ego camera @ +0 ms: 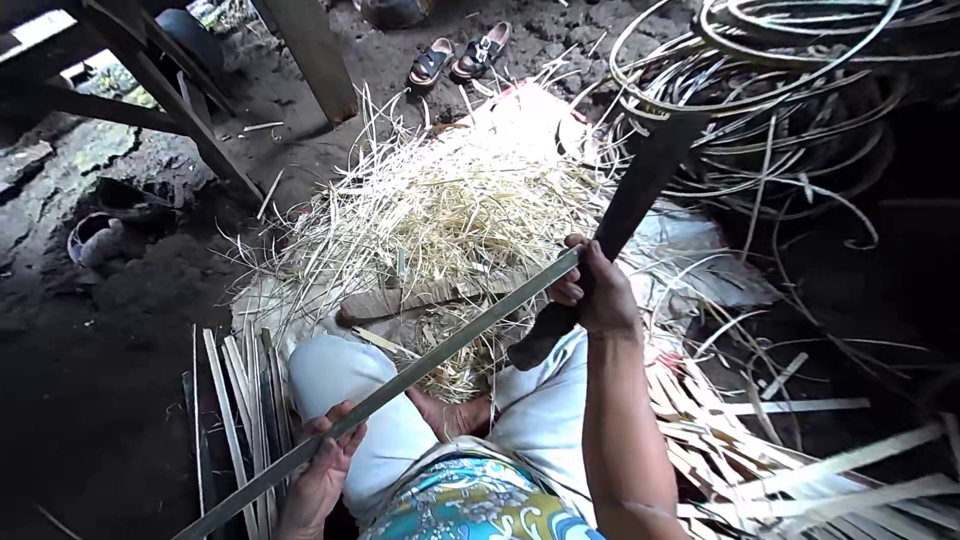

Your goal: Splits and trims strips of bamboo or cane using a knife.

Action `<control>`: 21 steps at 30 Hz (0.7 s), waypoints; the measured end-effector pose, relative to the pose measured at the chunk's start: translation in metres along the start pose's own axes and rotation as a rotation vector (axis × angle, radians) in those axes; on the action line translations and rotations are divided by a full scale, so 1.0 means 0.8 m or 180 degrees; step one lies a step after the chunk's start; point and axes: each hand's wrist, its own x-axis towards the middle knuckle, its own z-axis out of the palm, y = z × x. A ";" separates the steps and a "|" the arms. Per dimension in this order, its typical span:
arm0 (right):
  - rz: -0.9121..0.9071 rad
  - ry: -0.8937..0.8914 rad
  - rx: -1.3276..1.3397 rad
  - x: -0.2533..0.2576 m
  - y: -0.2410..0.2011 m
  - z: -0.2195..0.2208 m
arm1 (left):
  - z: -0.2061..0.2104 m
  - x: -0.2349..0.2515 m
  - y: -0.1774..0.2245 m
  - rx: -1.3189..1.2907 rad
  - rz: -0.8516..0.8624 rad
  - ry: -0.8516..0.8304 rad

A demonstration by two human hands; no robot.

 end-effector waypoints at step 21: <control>0.2614 0.1013 0.0115 -0.061 0.172 0.100 | 0.121 0.160 0.022 0.1044 0.2543 -0.0086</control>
